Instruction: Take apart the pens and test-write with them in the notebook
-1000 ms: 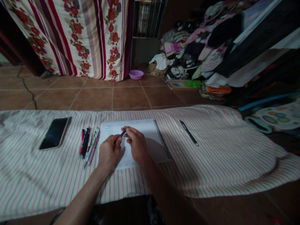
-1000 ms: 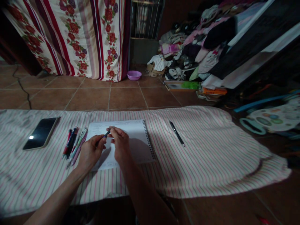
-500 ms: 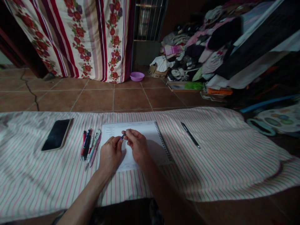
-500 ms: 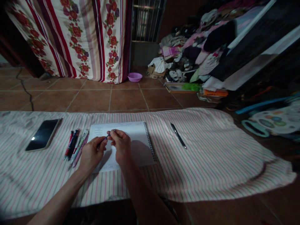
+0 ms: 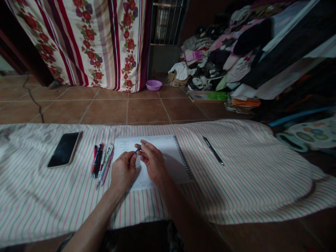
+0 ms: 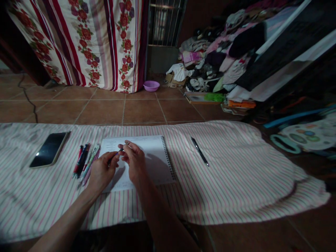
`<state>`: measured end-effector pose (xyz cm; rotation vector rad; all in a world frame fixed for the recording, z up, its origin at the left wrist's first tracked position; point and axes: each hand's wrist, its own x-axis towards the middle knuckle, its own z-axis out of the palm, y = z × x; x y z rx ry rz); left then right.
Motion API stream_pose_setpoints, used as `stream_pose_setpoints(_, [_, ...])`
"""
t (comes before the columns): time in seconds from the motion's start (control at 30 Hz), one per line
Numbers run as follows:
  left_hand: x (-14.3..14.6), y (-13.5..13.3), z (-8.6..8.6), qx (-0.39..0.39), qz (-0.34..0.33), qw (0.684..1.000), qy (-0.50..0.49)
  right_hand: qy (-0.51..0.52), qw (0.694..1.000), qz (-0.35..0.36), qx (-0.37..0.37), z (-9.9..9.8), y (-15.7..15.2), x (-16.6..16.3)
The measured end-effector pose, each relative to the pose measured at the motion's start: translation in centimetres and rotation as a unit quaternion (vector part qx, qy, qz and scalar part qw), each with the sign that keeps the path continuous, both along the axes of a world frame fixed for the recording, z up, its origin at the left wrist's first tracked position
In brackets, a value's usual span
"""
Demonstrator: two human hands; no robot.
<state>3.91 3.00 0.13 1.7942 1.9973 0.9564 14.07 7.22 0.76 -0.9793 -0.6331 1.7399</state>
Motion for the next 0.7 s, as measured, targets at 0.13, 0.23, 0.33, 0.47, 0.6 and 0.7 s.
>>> stream_pose_setpoints(0.13, [0.06,-0.07,0.07,0.011,-0.006,1.0,0.025,0.0,1.0,-0.006,0.0,-0.26,0.05,-0.19])
stream_pose_setpoints(0.23, [0.1,-0.06,0.01,0.012,-0.011,0.999,0.031,-0.001,1.0,-0.008,0.0,-0.43,0.14,-0.21])
stream_pose_setpoints(0.33, [0.09,-0.08,-0.04,0.008,-0.01,1.0,0.022,0.004,1.0,-0.005,0.001,-0.37,0.16,-0.06])
stream_pose_setpoints(0.47, [0.04,-0.11,0.01,0.0,-0.002,1.0,0.017,0.009,1.0,-0.005,-0.011,-0.07,0.15,0.14])
stream_pose_setpoints(0.6, [0.02,-0.03,0.11,0.001,-0.003,1.0,0.025,0.016,1.0,-0.006,-0.023,0.22,0.16,0.09])
stream_pose_setpoints(0.7, [0.05,0.01,0.17,0.01,0.004,0.999,0.034,0.028,0.999,-0.009,-0.021,0.24,0.16,-0.02])
